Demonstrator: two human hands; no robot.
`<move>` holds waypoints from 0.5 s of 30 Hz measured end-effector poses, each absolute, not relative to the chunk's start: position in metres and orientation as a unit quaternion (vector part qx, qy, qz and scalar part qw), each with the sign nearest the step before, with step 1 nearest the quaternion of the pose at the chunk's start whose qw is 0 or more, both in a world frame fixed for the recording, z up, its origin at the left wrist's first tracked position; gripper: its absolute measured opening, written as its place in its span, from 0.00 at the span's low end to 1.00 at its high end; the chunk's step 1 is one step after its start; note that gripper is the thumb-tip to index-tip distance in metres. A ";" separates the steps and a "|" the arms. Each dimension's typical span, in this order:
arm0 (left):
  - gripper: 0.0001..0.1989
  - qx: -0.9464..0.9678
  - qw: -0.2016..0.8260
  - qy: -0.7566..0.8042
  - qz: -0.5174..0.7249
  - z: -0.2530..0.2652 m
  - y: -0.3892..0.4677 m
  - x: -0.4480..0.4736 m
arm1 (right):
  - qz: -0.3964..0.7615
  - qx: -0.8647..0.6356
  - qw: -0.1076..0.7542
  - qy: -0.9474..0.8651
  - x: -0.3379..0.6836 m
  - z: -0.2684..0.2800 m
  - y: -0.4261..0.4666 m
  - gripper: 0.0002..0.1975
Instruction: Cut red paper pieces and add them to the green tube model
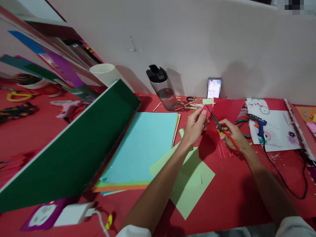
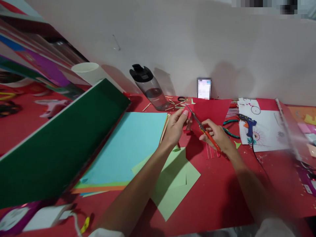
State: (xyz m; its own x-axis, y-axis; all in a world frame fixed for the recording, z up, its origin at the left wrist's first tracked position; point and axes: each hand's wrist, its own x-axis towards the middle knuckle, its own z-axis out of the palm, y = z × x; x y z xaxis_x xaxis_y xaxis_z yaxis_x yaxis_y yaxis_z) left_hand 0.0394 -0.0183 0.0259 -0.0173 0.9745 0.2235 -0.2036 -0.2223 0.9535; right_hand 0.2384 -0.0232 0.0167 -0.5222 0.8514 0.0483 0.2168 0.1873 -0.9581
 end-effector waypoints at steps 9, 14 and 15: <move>0.23 0.586 0.452 0.404 0.539 0.029 -0.017 0.029 | 0.506 -0.384 0.299 -0.712 0.245 0.014 -0.020 0.34; 0.20 0.581 0.417 0.423 0.557 0.031 -0.015 0.025 | 0.512 -0.381 0.278 -0.718 0.252 0.014 -0.018 0.33; 0.20 0.577 0.416 0.424 0.561 0.031 -0.014 0.024 | 0.514 -0.380 0.275 -0.718 0.253 0.015 -0.018 0.33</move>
State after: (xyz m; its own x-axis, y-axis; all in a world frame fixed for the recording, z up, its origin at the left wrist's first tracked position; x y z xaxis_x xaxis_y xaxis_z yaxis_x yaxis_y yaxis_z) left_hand 0.0242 -0.0142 0.0311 0.0119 0.9558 0.2939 0.0222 -0.2941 0.9555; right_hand 0.2531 -0.0183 0.0145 -0.5600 0.8285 0.0057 0.2624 0.1839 -0.9473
